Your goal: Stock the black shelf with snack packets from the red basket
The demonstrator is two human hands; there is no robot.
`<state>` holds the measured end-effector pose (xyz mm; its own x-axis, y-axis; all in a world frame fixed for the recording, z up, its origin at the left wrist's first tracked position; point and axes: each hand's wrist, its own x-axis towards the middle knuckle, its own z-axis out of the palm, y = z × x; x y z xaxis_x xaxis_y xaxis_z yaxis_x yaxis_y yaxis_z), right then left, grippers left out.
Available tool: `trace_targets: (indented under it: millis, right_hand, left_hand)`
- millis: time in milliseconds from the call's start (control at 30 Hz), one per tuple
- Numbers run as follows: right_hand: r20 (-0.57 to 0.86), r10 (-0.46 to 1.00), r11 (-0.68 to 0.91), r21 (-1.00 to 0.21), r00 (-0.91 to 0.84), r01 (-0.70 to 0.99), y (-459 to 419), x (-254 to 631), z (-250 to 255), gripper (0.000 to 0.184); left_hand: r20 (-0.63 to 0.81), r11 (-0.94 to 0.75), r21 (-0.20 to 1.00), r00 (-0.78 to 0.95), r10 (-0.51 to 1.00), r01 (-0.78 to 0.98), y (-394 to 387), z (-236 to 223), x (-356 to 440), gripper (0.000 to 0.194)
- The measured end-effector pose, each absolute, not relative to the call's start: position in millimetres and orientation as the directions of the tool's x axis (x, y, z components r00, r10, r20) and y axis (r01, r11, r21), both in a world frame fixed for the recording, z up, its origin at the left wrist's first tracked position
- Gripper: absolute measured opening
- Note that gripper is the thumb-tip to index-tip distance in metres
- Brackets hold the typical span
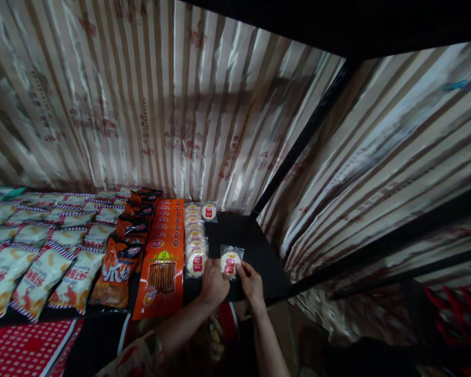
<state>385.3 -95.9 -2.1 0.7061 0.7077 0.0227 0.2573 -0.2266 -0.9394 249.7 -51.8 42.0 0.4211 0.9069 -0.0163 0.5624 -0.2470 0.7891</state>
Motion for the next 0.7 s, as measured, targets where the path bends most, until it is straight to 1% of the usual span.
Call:
trace_targets:
  millis: [267, 400, 567, 700]
  right_hand:
    - [-0.01, 0.734, -0.258, -0.929, 0.679, 0.266, -65, 405, 4, 0.038]
    - [-0.029, 0.722, -0.298, -0.915, 0.692, 0.272, -49, 411, 9, 0.039]
    - [-0.023, 0.734, -0.298, -0.909, 0.679, 0.291, -27, 415, 10, 0.037]
    - [-0.045, 0.742, -0.331, -0.892, 0.669, 0.307, -8, 417, 11, 0.039]
  left_hand:
    - [-0.098, -0.14, 0.812, 0.368, 0.925, 0.567, -29, 43, 272, 0.041]
    - [-0.094, -0.147, 0.809, 0.373, 0.923, 0.568, -19, 46, 279, 0.043]
    - [-0.105, -0.143, 0.795, 0.365, 0.925, 0.59, -11, 48, 287, 0.051]
    - [-0.095, -0.136, 0.802, 0.348, 0.933, 0.582, -5, 46, 293, 0.056]
